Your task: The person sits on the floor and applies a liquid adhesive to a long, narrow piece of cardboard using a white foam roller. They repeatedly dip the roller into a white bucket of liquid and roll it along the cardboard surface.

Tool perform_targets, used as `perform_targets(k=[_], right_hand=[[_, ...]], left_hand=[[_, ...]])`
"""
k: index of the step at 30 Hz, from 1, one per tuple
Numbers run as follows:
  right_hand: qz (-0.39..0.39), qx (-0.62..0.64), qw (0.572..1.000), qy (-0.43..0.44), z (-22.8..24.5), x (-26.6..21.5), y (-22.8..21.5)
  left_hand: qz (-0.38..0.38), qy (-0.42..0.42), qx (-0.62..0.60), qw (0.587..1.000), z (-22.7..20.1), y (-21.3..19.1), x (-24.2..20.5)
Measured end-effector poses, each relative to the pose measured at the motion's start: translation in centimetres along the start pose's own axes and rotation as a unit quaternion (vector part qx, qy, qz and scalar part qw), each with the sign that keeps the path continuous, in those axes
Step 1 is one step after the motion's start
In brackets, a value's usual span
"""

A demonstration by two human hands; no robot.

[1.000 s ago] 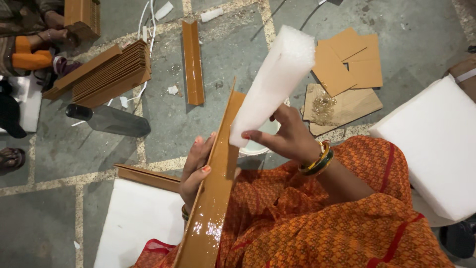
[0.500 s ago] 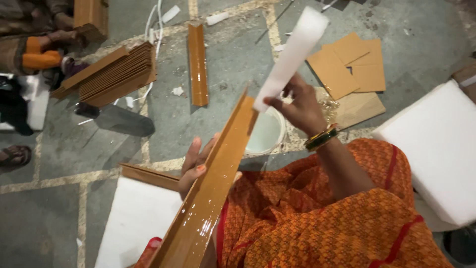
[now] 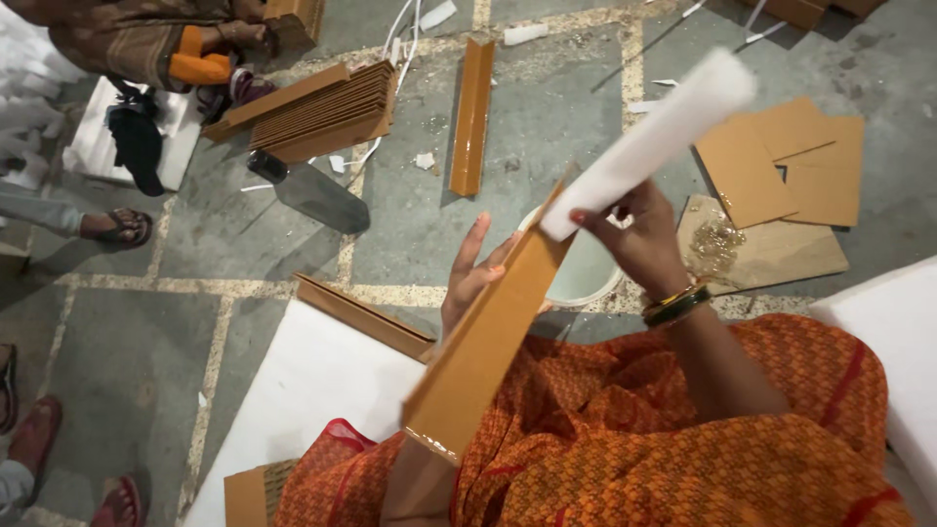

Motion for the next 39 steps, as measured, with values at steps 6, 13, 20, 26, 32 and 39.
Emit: perform_targets(k=[6, 13, 20, 26, 32, 39], right_hand=[[0.129, 0.195, 0.971, 0.057, 2.8, -1.6, 1.8], [0.165, 0.190, 0.967, 0.050, 5.9, -4.0, 2.1], [0.180, 0.217, 0.959, 0.028, 8.4, -6.5, 1.7], [0.213, 0.215, 0.950, -0.073, 11.0, -9.0, 1.4], [0.230, 0.293, 0.927, -0.043, 12.4, -10.5, 0.6], [0.196, 0.143, 0.964, -0.105, 14.8, -10.3, -1.1]], left_hand=[[-0.216, -0.403, -0.455, 0.764, 6.3, 0.9, -2.8], [-0.229, -0.405, -0.449, 0.763, 6.2, 1.0, -2.2], [0.056, -0.074, 0.212, 0.973, -0.6, 0.4, 1.6], [0.055, -0.040, 0.271, 0.960, -1.6, 0.0, 2.3], [0.028, -0.031, 0.290, 0.956, -2.2, -0.2, 2.9], [0.022, -0.048, 0.295, 0.954, -2.1, -0.5, 2.7]])
Point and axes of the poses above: each hand's wrist, its own x-axis towards the middle knuckle, its own y-axis out of the palm, z = x × y, the point moved 10 cm from there along x, towards the middle knuckle, and after that the axes turned 15 degrees about -x, right-handed, at the moved point
